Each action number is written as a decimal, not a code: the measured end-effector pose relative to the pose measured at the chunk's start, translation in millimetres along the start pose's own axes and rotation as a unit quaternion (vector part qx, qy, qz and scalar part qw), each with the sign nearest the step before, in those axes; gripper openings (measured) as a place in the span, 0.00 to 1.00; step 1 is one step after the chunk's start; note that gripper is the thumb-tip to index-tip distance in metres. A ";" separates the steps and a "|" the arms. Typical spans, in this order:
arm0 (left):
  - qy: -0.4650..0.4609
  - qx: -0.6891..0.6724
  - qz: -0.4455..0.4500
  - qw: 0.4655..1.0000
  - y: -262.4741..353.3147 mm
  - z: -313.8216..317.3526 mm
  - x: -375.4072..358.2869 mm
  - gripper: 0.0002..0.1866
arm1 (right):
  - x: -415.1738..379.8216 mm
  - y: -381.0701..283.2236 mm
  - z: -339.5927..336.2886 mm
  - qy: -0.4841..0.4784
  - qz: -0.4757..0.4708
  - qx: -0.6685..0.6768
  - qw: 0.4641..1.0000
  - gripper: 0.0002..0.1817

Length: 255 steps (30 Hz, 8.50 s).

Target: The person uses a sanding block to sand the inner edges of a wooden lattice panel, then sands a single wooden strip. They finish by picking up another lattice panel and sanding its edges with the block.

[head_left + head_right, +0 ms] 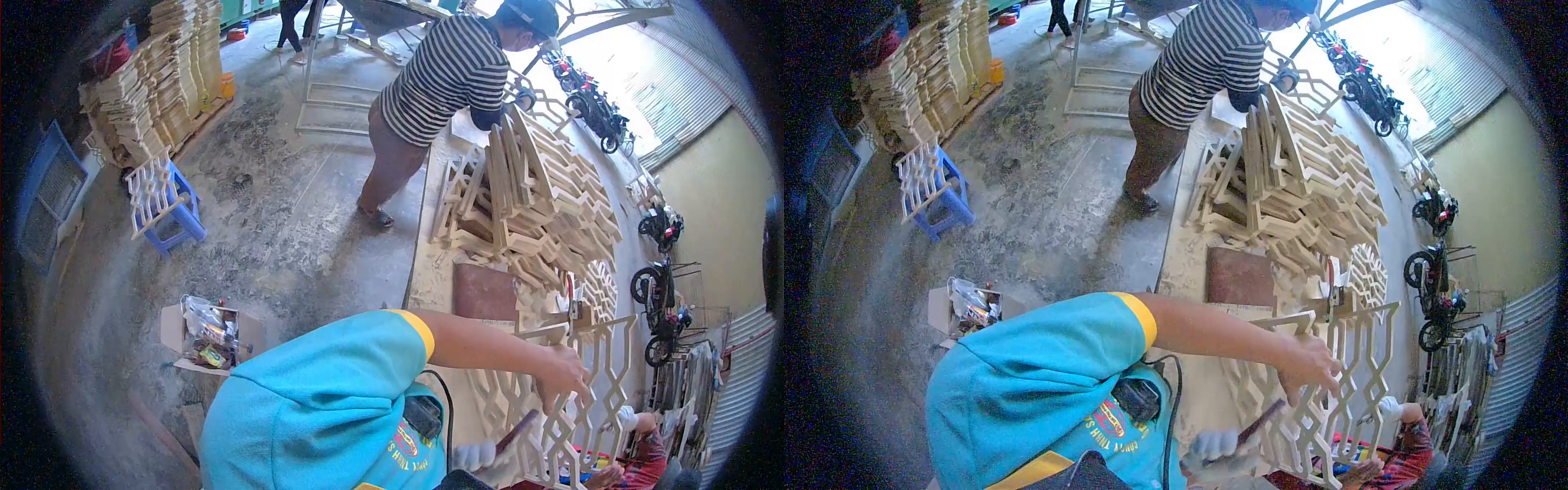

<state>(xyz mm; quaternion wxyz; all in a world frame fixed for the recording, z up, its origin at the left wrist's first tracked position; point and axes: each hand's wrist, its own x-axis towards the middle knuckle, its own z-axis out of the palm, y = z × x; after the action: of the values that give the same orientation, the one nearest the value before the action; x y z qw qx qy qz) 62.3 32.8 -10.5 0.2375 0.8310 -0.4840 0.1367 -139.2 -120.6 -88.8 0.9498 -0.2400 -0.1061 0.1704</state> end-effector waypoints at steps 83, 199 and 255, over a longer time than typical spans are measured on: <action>0.194 -0.493 -0.103 0.842 -44.1 5.8 -130.2 0.11 | 34.8 96.5 137.8 0.471 0.027 -0.510 0.719 0.15; 0.289 -0.369 -0.170 0.867 -41.7 -8.4 -103.1 0.14 | 50.3 111.5 47.6 0.431 0.061 -0.369 0.821 0.13; 0.251 -0.321 -0.196 0.892 -42.3 -13.2 -105.8 0.15 | 122.7 156.2 53.2 0.168 0.119 -0.867 0.453 0.20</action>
<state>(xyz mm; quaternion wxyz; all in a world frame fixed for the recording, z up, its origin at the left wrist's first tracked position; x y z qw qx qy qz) 46.8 135.7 -58.8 0.6269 0.7257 -0.2529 0.1281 -84.0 76.9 -105.0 0.2195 -0.9739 -0.0075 0.0582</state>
